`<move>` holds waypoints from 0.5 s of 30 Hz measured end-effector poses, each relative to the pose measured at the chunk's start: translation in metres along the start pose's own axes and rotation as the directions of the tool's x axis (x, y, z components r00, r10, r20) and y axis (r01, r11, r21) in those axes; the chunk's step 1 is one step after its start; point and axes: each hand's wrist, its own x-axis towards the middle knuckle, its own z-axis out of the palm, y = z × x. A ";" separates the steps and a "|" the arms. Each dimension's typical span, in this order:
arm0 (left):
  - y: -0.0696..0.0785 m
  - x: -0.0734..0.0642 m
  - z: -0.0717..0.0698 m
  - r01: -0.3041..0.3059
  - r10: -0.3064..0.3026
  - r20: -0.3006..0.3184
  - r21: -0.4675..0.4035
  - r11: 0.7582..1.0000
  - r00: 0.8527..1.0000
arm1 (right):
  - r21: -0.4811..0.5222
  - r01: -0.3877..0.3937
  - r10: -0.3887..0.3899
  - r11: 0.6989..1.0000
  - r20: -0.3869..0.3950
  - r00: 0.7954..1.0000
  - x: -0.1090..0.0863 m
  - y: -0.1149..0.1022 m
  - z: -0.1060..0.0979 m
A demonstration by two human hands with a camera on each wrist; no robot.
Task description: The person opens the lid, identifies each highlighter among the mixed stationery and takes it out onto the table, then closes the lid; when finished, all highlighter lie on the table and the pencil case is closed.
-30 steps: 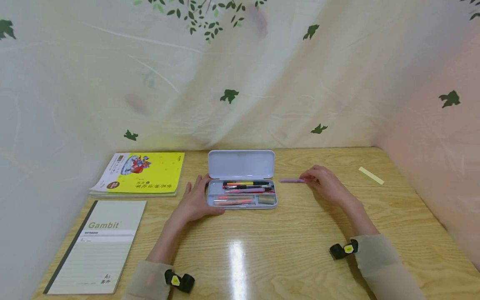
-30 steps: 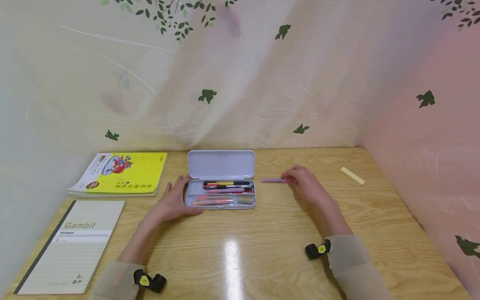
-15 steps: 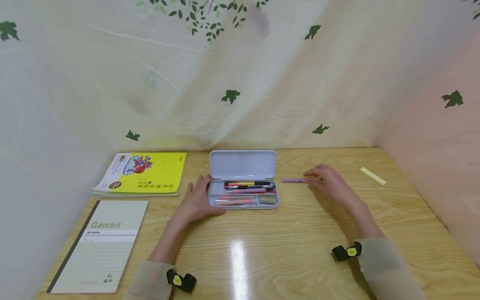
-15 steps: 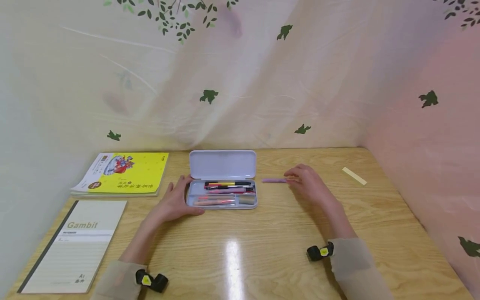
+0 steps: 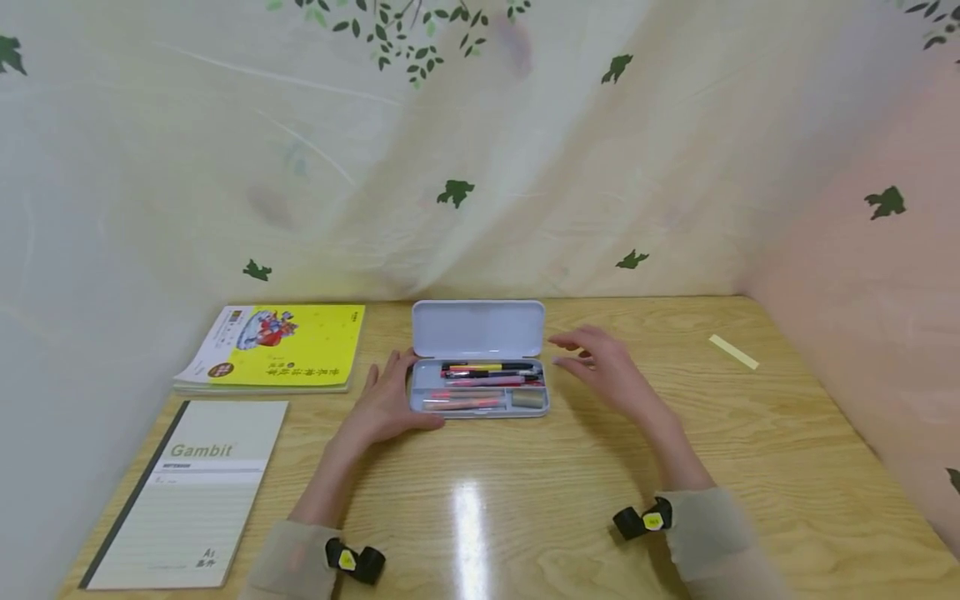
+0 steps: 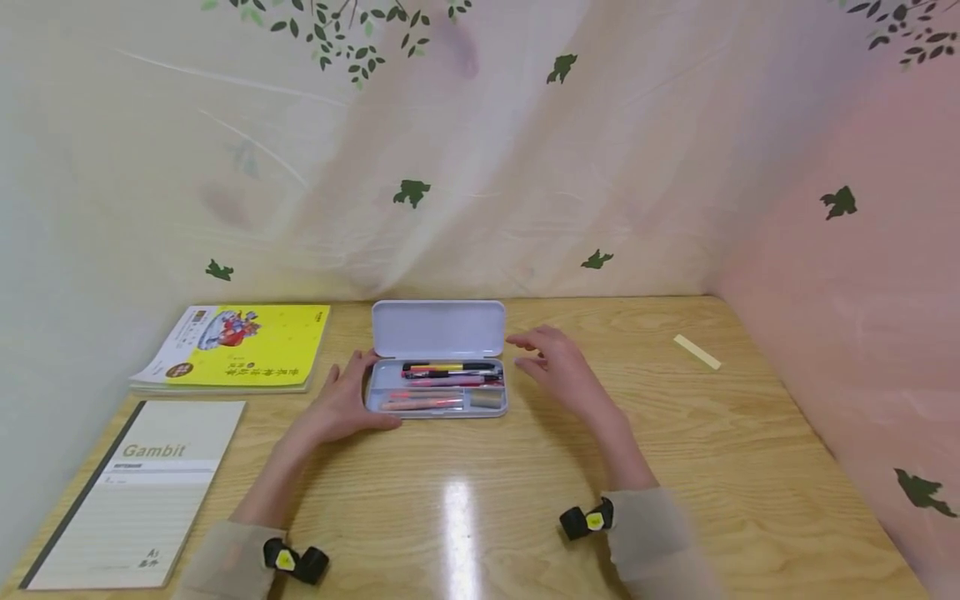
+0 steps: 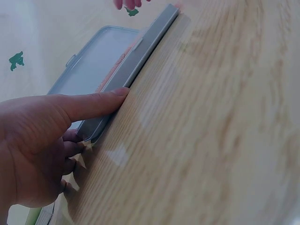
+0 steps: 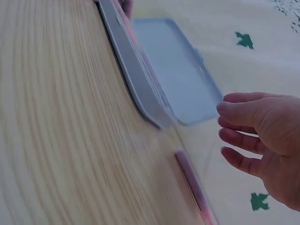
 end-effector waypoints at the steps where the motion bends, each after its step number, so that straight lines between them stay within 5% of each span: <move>1: 0.000 0.000 0.000 0.000 0.000 0.000 0.000 1.000 1.000 | 0.011 0.011 -0.011 1.000 0.006 1.000 0.002 -0.003 0.004; 9: -0.001 0.000 0.001 -0.005 0.005 -0.003 -0.006 1.000 1.000 | 0.061 0.068 -0.072 0.996 0.058 0.996 0.015 -0.025 0.029; 15: -0.002 0.001 0.001 -0.008 0.008 -0.003 -0.007 1.000 1.000 | 0.000 0.069 -0.069 0.998 0.105 0.992 0.019 -0.033 0.042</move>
